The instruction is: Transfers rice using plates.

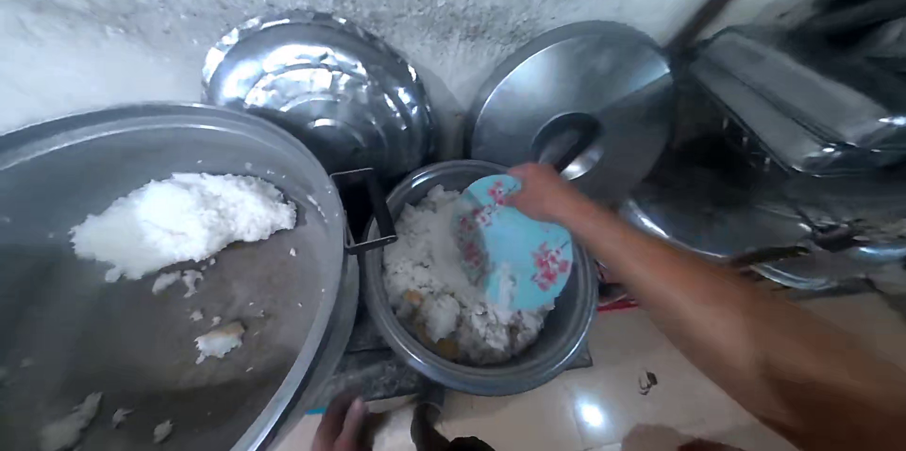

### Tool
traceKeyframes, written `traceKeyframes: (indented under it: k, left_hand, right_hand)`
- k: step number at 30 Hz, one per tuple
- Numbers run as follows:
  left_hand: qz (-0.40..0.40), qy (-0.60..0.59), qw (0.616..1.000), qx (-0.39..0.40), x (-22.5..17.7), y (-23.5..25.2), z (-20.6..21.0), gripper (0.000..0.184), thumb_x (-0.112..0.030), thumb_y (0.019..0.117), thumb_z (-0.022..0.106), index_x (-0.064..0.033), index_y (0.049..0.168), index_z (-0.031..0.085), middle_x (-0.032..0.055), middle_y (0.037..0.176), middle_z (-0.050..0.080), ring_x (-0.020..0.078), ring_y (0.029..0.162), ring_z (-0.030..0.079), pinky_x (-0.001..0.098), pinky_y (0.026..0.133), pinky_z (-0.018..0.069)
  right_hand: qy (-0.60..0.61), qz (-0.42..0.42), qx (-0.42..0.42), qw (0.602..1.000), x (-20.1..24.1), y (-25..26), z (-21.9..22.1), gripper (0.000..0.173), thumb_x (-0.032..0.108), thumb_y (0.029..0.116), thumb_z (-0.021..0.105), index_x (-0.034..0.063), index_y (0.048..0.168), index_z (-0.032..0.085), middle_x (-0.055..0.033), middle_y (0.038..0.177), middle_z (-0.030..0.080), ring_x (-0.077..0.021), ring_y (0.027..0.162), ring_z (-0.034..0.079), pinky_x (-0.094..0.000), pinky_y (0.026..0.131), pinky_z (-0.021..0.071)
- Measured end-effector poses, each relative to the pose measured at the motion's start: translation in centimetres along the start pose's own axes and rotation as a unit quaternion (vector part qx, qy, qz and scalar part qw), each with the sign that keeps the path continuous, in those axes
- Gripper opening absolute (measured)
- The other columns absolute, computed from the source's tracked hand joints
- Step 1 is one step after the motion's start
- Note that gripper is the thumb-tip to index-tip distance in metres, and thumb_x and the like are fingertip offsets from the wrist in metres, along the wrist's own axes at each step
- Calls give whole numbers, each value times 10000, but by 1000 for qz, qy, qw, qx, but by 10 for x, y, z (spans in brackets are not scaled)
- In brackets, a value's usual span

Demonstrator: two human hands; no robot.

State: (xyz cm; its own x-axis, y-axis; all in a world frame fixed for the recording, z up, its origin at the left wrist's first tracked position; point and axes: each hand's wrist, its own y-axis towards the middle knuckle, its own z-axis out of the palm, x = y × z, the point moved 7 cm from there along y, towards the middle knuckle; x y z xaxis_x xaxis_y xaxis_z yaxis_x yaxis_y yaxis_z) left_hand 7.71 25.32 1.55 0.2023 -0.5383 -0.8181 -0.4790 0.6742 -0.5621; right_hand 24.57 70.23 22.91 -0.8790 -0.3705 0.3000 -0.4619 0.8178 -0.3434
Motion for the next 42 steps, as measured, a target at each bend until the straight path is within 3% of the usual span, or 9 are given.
traceKeyframes:
  k: [5,10,17,22,27,32,34,39,42]
  left_hand:
    - [-3,-2,997,-72,-79,58,83,736,-452,966,679,-70,1527,393,133,1307,642,212,1136,670,443,925,598]
    - [7,11,990,-140,-92,75,94,710,-220,943,706,-22,1525,350,204,1283,627,273,1067,683,507,885,592]
    - [-6,-72,982,-173,-97,77,95,695,-24,881,699,-31,1504,392,218,1314,606,294,1164,636,506,955,555]
    - [0,-82,980,-183,-95,81,92,720,-1,807,705,-57,1473,437,173,1244,643,256,1093,666,478,882,589]
    - [-5,-81,982,-169,-97,82,88,747,11,794,719,-86,1477,434,154,1223,654,220,1053,682,443,853,601]
    - [6,-79,984,-162,-95,83,88,770,46,789,730,-66,1482,413,172,1263,640,249,1093,672,466,870,598]
    - [15,-64,983,-170,-94,88,90,770,23,796,723,-61,1494,408,176,1279,636,265,1106,668,489,878,595]
    - [22,-21,984,-173,-106,95,80,652,-4,834,729,-10,1436,476,218,1248,640,304,1105,659,520,913,563]
    - [13,5,987,-159,-115,98,80,698,-16,846,750,-27,1478,454,247,1280,623,367,1139,640,587,943,534]
  right_hand:
    - [-38,7,88,995,70,-15,89,391,309,1025,627,46,1315,632,-245,1173,678,-431,1101,668,-621,905,544]
    - [-44,-147,4,988,90,-114,114,296,51,939,634,108,1228,655,-148,1023,702,-335,894,720,-515,736,609]
    - [-92,-324,-192,922,18,-145,-38,218,236,1011,543,68,980,678,-44,804,661,-168,665,669,-359,562,583]
    - [-216,-508,-129,824,27,-92,-31,153,86,916,541,53,908,690,-102,885,701,-263,744,710,-417,569,584]
    - [-180,-429,-153,872,37,-32,38,90,45,903,605,40,951,682,-167,870,690,-350,743,712,-500,553,569]
    - [-39,-127,-45,990,-32,13,54,340,288,1034,625,181,1355,661,-180,1116,737,-395,1011,713,-636,898,545]
    - [36,-70,-66,995,-63,9,46,307,326,1019,648,168,1273,717,-157,1065,749,-341,969,727,-608,911,559]
    - [55,-39,-162,985,-76,-60,8,283,283,1020,661,52,1157,748,-198,929,744,-365,868,729,-610,847,561]
    - [-55,-177,-196,963,-53,-120,-42,220,207,1011,649,49,1117,759,-148,899,755,-311,819,740,-558,773,587]
